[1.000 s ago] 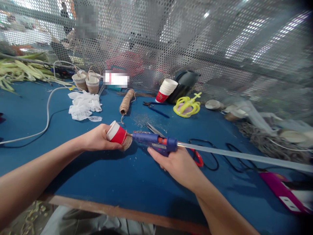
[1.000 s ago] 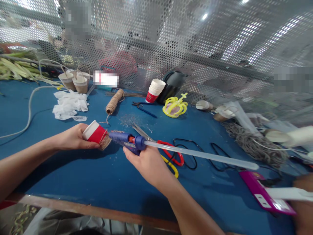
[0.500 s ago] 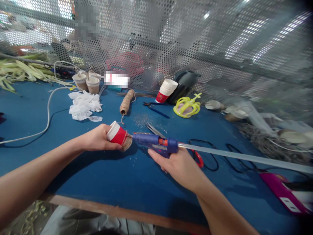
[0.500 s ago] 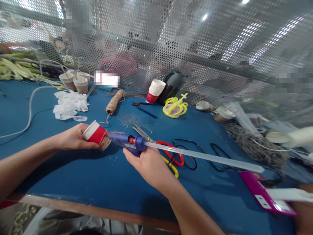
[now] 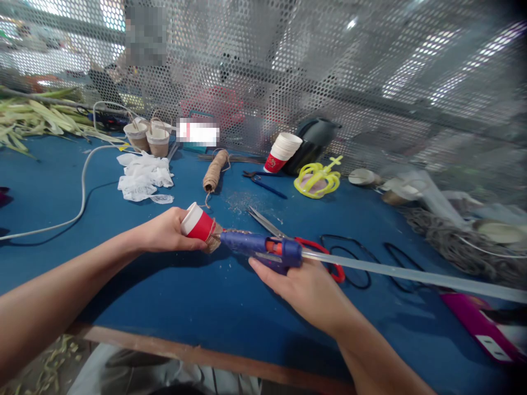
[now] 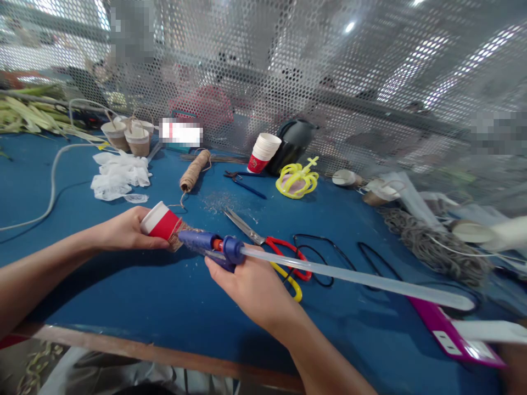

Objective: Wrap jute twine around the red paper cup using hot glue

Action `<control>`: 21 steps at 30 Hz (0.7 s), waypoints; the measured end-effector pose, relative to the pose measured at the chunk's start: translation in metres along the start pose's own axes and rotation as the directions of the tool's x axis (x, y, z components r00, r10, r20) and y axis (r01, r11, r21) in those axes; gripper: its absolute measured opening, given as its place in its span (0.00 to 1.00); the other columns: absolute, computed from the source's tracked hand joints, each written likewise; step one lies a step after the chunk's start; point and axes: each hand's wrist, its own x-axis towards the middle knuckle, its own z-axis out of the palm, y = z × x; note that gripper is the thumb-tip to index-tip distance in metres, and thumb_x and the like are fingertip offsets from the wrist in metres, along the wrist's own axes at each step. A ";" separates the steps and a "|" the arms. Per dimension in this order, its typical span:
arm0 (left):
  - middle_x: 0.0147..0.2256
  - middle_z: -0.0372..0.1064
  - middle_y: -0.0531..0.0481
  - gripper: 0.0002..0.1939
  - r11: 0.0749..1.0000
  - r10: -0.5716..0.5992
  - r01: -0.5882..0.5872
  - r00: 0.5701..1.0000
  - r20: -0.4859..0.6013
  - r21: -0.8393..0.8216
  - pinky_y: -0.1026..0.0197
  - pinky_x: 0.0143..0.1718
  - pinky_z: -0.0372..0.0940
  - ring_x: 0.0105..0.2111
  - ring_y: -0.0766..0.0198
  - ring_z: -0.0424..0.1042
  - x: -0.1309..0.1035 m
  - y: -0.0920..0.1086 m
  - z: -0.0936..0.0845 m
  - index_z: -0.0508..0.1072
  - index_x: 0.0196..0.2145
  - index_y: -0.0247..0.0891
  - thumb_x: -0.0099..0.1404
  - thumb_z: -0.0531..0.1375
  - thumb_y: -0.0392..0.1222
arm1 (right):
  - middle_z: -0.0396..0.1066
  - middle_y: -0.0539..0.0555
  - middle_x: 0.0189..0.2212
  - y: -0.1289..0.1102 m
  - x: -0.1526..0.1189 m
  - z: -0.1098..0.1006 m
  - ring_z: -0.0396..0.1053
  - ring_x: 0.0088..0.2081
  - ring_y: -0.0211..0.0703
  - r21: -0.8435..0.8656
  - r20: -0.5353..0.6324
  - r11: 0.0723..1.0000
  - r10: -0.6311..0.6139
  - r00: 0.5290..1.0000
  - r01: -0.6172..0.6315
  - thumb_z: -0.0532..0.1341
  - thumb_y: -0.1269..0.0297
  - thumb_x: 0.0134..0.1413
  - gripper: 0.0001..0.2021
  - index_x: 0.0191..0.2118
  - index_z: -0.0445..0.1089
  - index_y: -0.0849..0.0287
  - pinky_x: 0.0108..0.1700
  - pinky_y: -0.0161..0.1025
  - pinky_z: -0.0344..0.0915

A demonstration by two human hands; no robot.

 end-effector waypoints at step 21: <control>0.23 0.68 0.51 0.10 0.996 0.027 -0.026 1.000 -0.009 0.089 0.70 0.23 0.59 0.22 0.71 0.63 -0.002 0.000 -0.001 0.70 0.29 0.30 0.50 0.61 0.40 | 0.58 0.44 0.08 0.002 0.007 -0.001 0.59 0.14 0.34 0.130 -0.033 0.990 0.053 0.998 -0.048 0.56 0.62 0.49 0.11 0.19 0.63 0.57 0.20 0.33 0.59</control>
